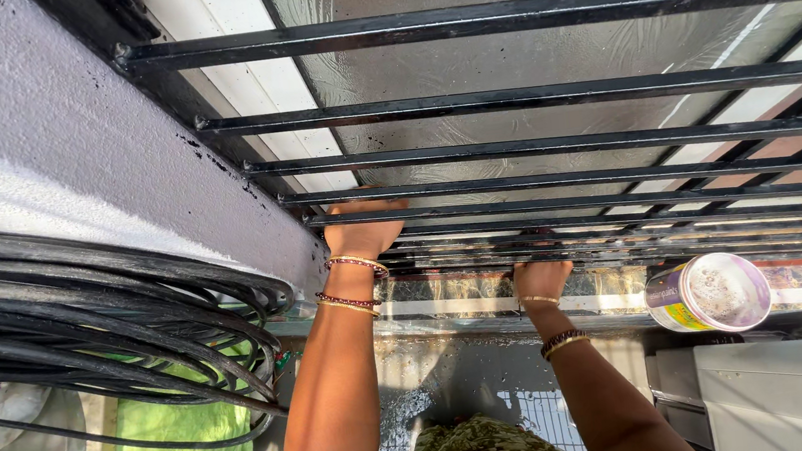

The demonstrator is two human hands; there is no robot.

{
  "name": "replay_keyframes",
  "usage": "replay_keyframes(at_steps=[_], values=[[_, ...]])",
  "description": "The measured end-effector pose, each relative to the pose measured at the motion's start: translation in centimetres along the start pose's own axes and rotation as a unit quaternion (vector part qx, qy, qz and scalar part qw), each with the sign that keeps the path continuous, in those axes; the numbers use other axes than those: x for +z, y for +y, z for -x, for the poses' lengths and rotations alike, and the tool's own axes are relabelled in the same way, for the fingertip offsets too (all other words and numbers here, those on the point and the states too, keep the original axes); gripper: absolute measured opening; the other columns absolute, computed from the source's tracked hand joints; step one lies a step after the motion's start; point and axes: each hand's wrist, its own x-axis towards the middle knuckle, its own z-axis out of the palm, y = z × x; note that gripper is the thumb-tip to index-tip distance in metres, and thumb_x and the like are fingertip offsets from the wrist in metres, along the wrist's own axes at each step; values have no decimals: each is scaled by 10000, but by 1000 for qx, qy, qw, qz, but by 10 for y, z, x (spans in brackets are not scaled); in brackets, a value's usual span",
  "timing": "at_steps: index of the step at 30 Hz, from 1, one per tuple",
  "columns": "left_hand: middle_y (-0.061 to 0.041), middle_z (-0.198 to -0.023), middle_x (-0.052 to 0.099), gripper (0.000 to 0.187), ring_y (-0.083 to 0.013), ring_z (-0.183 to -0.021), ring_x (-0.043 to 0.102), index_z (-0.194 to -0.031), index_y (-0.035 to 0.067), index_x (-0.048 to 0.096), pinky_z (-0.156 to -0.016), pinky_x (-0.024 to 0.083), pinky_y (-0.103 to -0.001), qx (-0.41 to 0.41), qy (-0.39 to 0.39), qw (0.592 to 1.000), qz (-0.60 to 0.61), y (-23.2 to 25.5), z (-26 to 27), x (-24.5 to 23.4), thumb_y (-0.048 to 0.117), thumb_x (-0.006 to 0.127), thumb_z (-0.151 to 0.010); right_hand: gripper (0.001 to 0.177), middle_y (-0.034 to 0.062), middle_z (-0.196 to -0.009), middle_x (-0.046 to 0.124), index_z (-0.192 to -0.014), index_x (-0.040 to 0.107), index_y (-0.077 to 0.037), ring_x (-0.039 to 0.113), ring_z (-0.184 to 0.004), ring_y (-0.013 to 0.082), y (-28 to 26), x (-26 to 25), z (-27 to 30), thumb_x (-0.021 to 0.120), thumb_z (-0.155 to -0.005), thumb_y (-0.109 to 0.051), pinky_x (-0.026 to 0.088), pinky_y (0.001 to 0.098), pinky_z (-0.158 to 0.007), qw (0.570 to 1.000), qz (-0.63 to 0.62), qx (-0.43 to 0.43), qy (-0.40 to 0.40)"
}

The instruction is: The person cleans a window with a metal grille using a cloth and a container of cleaning solution. They repeatedly dip the cloth into the container and wipe the window surface and the grille bars.

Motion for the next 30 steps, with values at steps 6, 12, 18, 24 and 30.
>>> replay_keyframes(at_steps=[6,12,18,24,30], values=[[-117,-1279,688,464,-362,-1140,685,-1246,182,683,-945,539,-519,29,11,999,-7,-1,-4,6,369,303,-1055,133,104,-864,665,-793,633,-59,624,-860,273,15,-35,34,712,-899,-79,523,506,-936,973,-191,-126,12],[-139,-1230,695,545,-344,-1112,680,-1176,111,703,-978,511,-457,-65,35,994,79,0,-4,5,500,367,-998,88,82,-954,711,-941,583,-108,721,-822,194,-21,-111,110,598,-893,-36,640,357,-718,882,-459,-13,-111],[-102,-1266,685,446,-350,-1116,684,-1271,267,675,-886,551,-510,49,32,998,-17,-1,-2,10,346,323,-1009,192,205,-917,710,-1129,672,-86,671,-729,261,-12,-153,74,523,-1030,-18,576,351,-634,845,-512,125,-88],[-81,-1301,688,444,-321,-1162,676,-1268,196,681,-976,522,-451,-20,7,1000,9,2,4,-3,429,353,-1080,289,281,-1341,549,-1052,659,18,584,-1147,369,-47,-143,56,657,-799,-121,523,470,-967,946,-121,-298,47],[-79,-1267,679,386,-334,-1140,681,-1282,242,660,-889,569,-506,55,31,996,-61,-1,1,2,309,377,-1028,513,288,-1394,522,-1283,605,17,488,-1297,431,-118,-126,32,642,-901,-324,326,548,-1130,932,-128,-336,38]])
